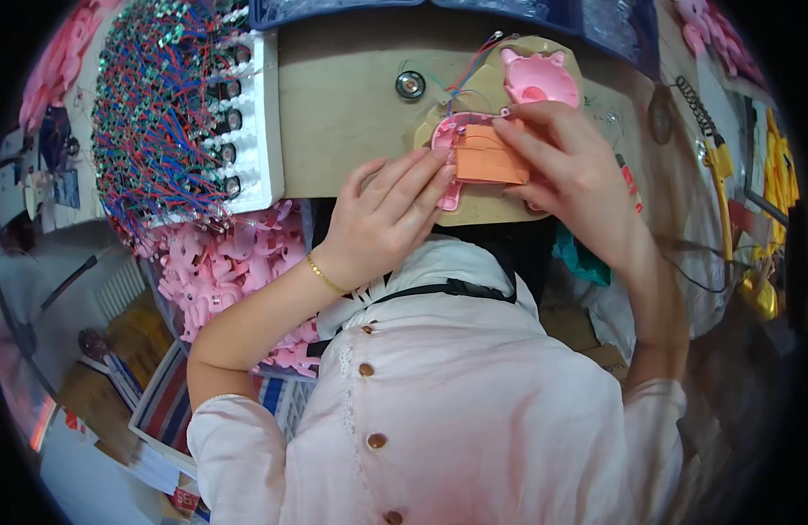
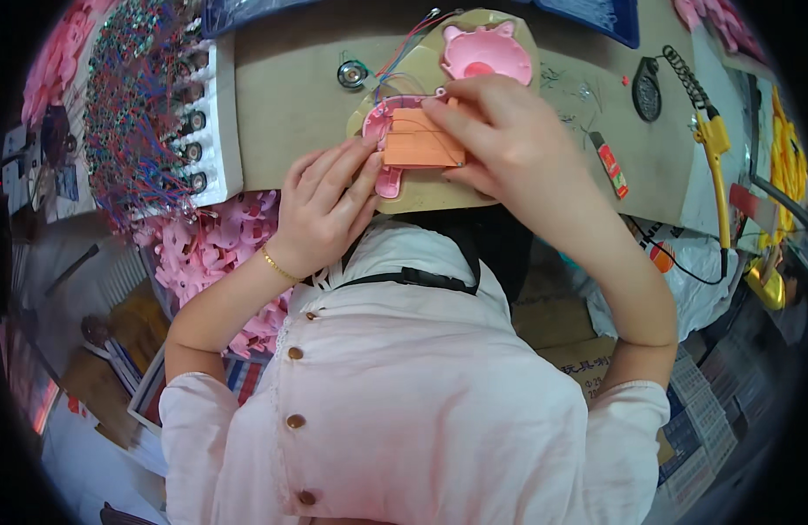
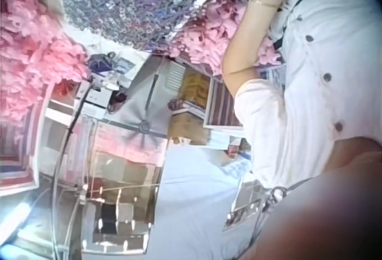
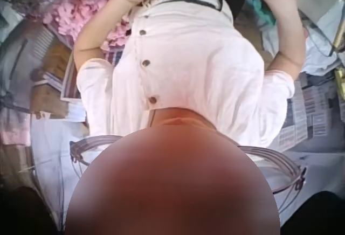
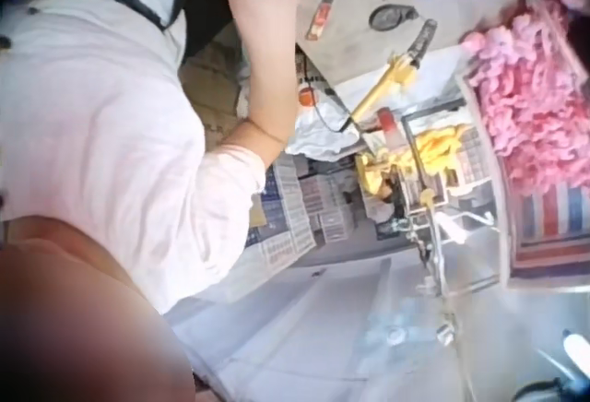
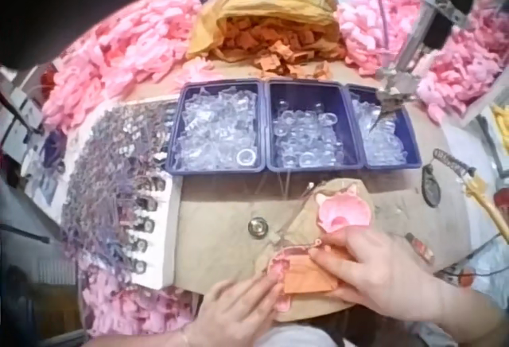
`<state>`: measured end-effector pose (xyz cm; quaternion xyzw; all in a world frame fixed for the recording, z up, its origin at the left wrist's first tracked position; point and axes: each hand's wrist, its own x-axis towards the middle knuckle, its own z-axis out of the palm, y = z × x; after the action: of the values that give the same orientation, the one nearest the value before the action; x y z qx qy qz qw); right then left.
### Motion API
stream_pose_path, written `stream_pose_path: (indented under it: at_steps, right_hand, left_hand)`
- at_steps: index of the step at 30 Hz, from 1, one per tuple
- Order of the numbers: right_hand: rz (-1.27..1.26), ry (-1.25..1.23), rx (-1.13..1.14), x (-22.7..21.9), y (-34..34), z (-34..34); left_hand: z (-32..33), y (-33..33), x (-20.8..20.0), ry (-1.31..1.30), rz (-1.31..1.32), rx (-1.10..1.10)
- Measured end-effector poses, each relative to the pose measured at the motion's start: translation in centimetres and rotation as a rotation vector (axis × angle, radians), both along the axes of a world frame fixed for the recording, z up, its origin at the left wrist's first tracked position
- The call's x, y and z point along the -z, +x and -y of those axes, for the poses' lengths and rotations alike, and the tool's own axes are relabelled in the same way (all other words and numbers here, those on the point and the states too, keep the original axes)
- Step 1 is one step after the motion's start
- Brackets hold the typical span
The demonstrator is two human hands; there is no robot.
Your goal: Assembling a motorized toy horse by soldering wires and fitting components into the plastic shell.
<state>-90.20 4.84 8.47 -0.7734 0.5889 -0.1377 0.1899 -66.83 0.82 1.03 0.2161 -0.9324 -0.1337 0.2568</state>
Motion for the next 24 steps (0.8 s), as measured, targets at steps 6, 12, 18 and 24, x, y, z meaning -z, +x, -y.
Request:
stream_pose_path:
  at_steps: [6,12,18,24]
  right_hand:
    - [0.058,-0.050,0.022,0.1,-0.3,-0.8]
    - [-0.141,-0.075,0.191,-1.7,-2.1,-1.5]
    - [-0.188,-0.262,0.140,0.8,-1.2,-2.3]
    - [0.022,0.111,0.068,-0.3,-3.8,0.5]
  left_hand:
    - [0.7,0.4,-0.3,0.146,-0.075,0.024]
    - [3.6,-3.9,-4.8,0.069,-0.112,0.030]
    - [3.1,-5.7,-4.2,-0.119,0.111,0.152]
    - [3.8,-5.6,-4.8,-0.090,0.102,0.185]
